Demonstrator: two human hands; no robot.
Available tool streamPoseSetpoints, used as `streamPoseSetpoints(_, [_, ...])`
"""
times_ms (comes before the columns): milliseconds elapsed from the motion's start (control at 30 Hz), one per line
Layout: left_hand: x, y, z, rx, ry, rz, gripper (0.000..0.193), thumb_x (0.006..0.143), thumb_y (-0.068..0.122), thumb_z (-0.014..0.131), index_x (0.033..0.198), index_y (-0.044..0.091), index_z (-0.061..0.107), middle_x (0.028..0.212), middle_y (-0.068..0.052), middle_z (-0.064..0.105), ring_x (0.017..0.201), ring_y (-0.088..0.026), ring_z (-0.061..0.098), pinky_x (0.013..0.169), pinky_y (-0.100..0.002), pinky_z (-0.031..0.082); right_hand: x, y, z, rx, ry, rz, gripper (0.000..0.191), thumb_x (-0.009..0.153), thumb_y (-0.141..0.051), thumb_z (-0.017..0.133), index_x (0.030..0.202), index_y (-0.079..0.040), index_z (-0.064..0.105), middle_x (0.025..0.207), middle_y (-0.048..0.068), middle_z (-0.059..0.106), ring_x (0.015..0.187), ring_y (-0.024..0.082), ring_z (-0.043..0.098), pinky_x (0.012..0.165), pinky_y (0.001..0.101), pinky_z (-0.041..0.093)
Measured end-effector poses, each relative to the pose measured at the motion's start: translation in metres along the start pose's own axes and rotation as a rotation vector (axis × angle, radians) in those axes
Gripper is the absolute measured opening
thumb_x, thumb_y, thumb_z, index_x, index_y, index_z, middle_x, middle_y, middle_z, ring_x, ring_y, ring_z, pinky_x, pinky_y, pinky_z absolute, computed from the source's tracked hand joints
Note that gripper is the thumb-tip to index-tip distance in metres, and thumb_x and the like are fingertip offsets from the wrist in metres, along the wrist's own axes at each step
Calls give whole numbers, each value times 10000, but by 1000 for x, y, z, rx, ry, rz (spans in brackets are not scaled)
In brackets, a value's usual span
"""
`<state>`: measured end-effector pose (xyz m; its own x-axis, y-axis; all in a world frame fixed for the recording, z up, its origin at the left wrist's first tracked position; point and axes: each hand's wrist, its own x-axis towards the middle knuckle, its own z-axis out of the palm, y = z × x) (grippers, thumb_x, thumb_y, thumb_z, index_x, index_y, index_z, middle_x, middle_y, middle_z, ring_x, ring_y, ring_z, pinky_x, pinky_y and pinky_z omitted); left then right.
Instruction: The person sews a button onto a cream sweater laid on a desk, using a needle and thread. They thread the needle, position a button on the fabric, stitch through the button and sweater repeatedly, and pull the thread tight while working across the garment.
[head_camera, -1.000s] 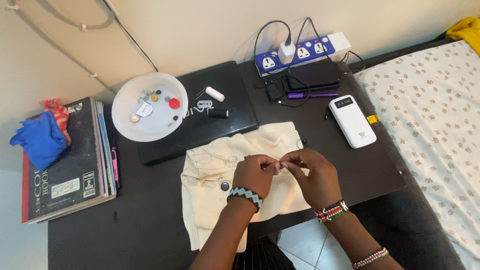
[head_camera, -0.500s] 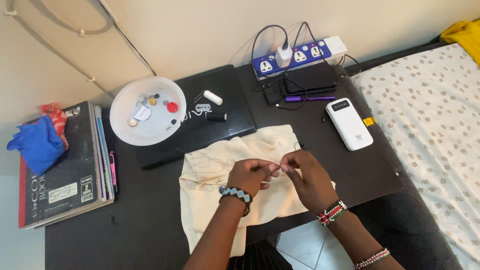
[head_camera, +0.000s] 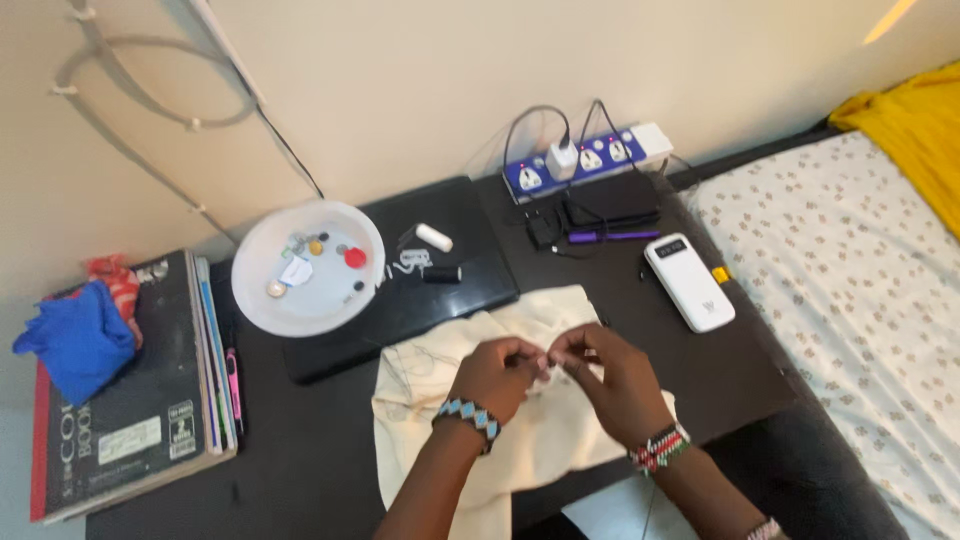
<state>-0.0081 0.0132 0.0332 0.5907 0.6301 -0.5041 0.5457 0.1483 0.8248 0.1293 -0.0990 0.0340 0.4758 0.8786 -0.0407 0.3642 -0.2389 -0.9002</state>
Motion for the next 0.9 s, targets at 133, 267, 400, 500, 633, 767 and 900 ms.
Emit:
streamPoseSetpoints(133, [-6,-6,-14,-17,-29,-82,159,923,233,704,1003,108,762,860,6,783,781,-58,723,685,-271,583,3,-4,12,-47,-69,130,156,896,-195,717,991,-71,725,944,27,772,892,131,776,897,309,613])
streamPoseSetpoints(267, [-15,-20,-18,-73,4,24,146,913,202,717,965,81,781,827,-23,780,713,-108,686,660,-273,563,-9,-6,28,25,-16,149,176,885,-187,722,1006,-60,734,942,36,788,885,139,772,875,327,619])
streamPoseSetpoints(400, [-17,-34,-14,-137,5,-39,159,936,235,696,951,94,768,834,1,786,758,-68,706,666,-254,575,-20,-10,36,15,24,202,184,876,-205,737,997,-66,748,947,37,798,892,137,782,882,319,628])
streamPoseSetpoints(500, [-12,-39,-11,-147,-30,-111,149,949,245,683,976,118,755,841,26,774,791,-57,715,681,-246,589,-21,-15,34,-92,12,283,183,853,-218,759,987,-92,762,956,17,804,901,125,790,902,302,622])
streamPoseSetpoints(633, [-9,-44,-15,-258,-88,-50,171,964,214,655,986,90,771,846,16,775,772,-57,677,674,-252,566,-22,-21,32,-103,42,163,188,842,-226,767,954,-75,754,927,31,806,893,143,797,872,320,622])
streamPoseSetpoints(767, [-9,-46,-16,-234,-90,-66,188,961,201,656,988,72,790,839,10,779,702,-63,618,668,-257,569,-22,-20,29,-208,11,99,186,851,-230,752,951,-73,732,934,32,777,924,150,779,825,332,613])
streamPoseSetpoints(900, [-4,-46,-15,-260,-130,-110,170,959,211,669,1010,95,781,864,26,786,730,-26,656,692,-237,574,-19,-9,23,-122,-59,147,191,906,-252,705,986,-79,703,954,20,766,942,138,770,835,313,607])
